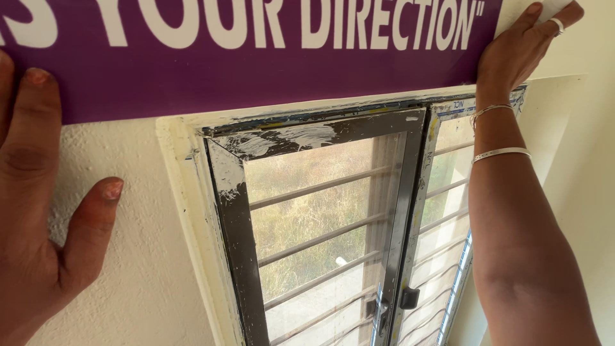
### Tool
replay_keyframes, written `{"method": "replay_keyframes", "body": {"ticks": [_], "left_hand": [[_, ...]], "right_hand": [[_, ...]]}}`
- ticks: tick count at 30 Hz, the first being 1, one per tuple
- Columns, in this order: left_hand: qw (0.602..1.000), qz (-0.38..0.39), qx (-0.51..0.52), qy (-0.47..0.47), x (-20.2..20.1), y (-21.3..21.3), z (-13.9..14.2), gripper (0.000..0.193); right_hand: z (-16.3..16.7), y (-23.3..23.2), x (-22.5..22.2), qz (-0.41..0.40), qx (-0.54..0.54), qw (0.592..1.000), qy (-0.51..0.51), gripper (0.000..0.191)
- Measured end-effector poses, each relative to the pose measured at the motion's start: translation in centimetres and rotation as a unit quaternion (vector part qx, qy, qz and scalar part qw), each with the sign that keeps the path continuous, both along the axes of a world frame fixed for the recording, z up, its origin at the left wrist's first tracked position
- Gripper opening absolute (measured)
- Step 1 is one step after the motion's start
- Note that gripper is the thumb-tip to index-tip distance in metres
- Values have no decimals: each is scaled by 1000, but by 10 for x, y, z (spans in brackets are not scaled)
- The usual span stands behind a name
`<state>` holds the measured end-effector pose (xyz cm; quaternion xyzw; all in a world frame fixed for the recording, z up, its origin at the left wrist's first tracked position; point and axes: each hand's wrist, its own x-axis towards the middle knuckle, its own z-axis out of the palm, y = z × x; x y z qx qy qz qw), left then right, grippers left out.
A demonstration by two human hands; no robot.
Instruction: The person presses a long purple vinyl banner reading "YOUR ATTITUDE DETERMINES YOUR DIRECTION" onto the wall above a window. They hold the banner flat with one hand while squeezing glue from a small white bottle along its top edge, then smooth the banner against the wall with their palms, working along its length.
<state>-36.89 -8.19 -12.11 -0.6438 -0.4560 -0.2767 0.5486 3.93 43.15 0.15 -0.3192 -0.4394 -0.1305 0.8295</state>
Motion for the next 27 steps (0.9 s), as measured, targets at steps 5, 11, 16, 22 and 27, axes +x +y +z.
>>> {"method": "replay_keyframes", "body": {"ticks": [5, 11, 16, 22, 27], "left_hand": [[990, -44, -88, -98, -7, 7, 0, 70], [997, 74, 24, 20, 2, -4, 1, 64], [997, 77, -2, -4, 7, -3, 5, 65], [996, 87, 1, 0, 3, 5, 6, 66], [1000, 28, -2, 1, -1, 12, 8, 62]], "right_hand": [[1, -4, 0, -2, -109, 994, 23, 40], [4, 17, 2, -239, 80, 968, -9, 22], [0, 32, 1, -63, -19, 998, -3, 26], [3, 36, -1, -75, 28, 997, 12, 22], [3, 35, -5, -34, 69, 997, 24, 32]]}}
